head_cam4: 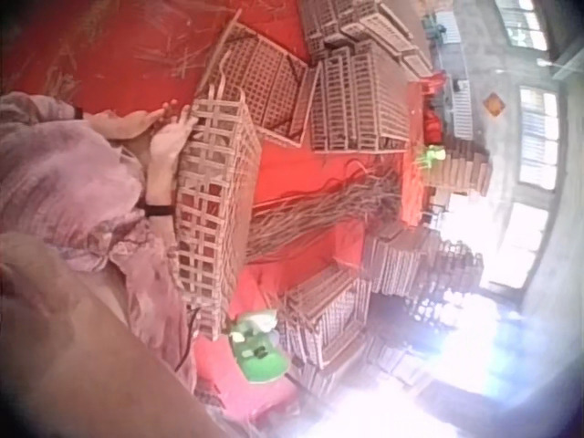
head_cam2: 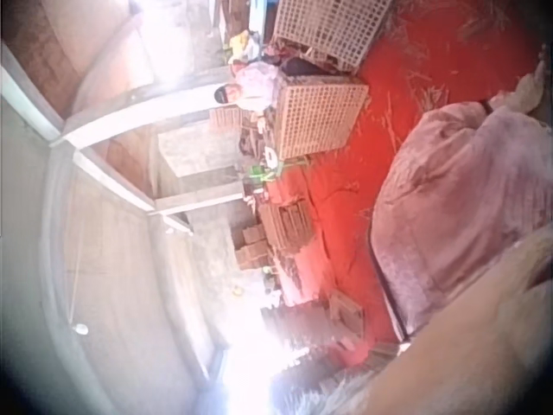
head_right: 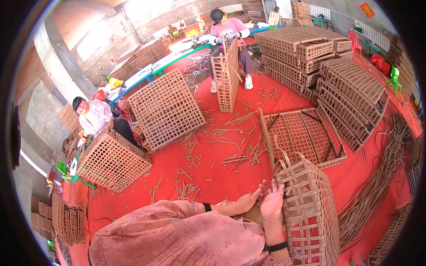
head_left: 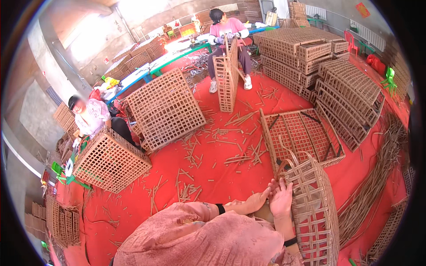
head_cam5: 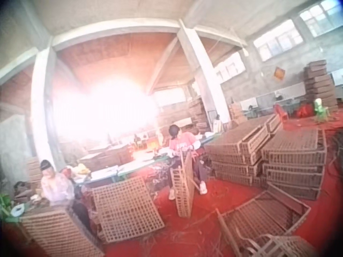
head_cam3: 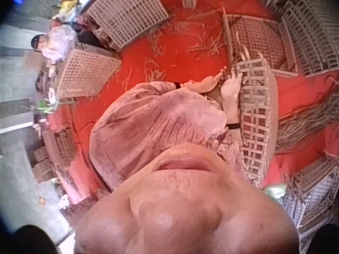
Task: Weaving bamboo or wooden strips to create a rectangular basket structure.
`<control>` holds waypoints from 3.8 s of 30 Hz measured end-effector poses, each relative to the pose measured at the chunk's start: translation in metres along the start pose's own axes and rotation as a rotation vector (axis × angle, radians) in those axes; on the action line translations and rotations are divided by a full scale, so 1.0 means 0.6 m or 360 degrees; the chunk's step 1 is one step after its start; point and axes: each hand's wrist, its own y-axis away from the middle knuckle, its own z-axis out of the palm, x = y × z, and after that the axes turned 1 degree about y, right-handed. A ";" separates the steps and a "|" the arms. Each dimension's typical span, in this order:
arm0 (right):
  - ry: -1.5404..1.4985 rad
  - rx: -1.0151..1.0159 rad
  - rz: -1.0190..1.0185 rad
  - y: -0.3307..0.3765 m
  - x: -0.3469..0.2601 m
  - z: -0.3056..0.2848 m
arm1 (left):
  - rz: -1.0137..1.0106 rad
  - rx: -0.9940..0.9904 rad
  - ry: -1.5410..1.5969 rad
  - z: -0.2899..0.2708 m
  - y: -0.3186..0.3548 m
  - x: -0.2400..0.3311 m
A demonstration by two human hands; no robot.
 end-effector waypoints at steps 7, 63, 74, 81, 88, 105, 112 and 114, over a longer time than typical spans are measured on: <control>0.0044 -0.0117 -0.0060 0.006 0.001 -0.001 | 0.0078 0.0002 -0.0153 0.012 0.001 -0.013; 0.0010 -0.0071 -0.0113 0.000 0.005 0.001 | -0.0340 -0.0233 0.0305 -0.037 -0.015 0.043; 0.0060 0.0054 -0.0107 -0.003 0.008 -0.002 | -0.0771 -0.0284 0.0698 -0.038 -0.022 0.046; -0.0032 0.0038 -0.0101 -0.009 0.017 -0.005 | -0.0393 -0.0178 0.0763 -0.039 -0.021 0.036; 0.0098 0.0031 -0.0064 0.003 0.012 -0.004 | -0.0585 -0.0400 0.0969 -0.070 -0.014 0.064; 0.0043 0.0037 -0.0180 0.001 0.006 0.003 | -0.0865 -0.0454 0.1434 -0.148 -0.084 0.080; 0.0072 -0.0029 -0.0218 0.005 0.006 0.008 | -0.0741 -0.0250 0.1534 -0.167 -0.137 0.057; -0.0047 0.0028 -0.0252 0.004 0.006 0.012 | -0.0544 -0.0184 0.1630 -0.158 -0.156 0.064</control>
